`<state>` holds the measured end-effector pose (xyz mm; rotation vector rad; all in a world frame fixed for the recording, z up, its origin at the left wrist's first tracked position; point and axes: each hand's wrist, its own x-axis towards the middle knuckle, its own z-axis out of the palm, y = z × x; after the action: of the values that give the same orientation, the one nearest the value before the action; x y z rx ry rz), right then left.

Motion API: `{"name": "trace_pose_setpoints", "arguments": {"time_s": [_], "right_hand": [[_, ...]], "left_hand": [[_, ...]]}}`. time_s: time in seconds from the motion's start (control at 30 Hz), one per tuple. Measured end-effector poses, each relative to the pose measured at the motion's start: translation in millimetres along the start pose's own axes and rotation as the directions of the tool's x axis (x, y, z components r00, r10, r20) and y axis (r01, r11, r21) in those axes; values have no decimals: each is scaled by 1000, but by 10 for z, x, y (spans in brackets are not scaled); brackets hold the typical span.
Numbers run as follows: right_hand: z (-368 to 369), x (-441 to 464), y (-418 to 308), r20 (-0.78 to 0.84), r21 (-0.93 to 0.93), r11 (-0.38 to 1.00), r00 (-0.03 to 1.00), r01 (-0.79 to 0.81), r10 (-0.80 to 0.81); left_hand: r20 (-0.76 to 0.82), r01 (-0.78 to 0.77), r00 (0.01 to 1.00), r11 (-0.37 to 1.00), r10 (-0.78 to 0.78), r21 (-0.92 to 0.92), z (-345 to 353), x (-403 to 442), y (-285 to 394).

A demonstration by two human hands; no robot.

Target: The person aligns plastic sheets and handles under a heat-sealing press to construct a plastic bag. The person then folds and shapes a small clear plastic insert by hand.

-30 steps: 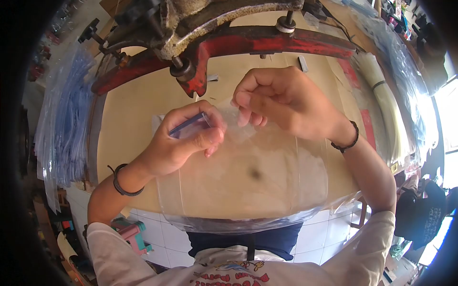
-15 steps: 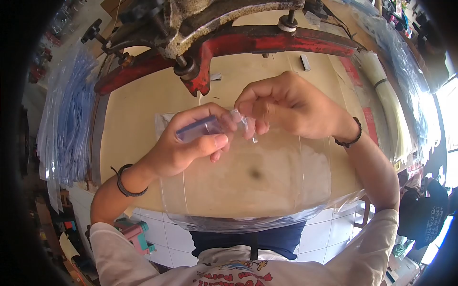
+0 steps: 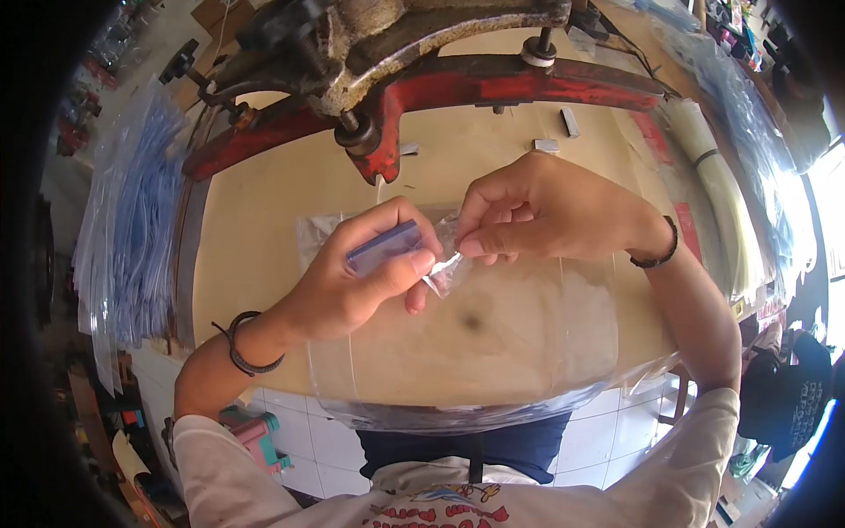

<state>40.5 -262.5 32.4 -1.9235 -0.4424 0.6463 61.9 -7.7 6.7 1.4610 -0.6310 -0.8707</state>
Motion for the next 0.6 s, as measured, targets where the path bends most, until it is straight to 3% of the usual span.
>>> {"name": "trace_pose_setpoints", "arguments": {"time_s": [0.1,0.2,0.3,0.4,0.5,0.6], "right_hand": [[22,-8,9,31,-177,975,991,134,-130],[79,6,34,-5,-194,961,979,198,-203],[92,14,-8,-21,-307,943,990,125,-139],[138,25,59,58,-93,945,949,315,-310],[143,81,162,-58,-317,888,928,333,-369],[200,31,16,43,-114,898,905,426,-424]], "left_hand": [[25,35,999,998,-34,-53,-28,47,25],[15,-18,1000,1000,18,-26,-28,48,-32],[-41,-61,997,997,59,-51,15,43,-60],[-8,-89,996,996,90,16,5,39,-97],[38,-65,997,992,61,104,-32,39,-60],[12,-183,983,963,184,197,15,52,-61]]}}
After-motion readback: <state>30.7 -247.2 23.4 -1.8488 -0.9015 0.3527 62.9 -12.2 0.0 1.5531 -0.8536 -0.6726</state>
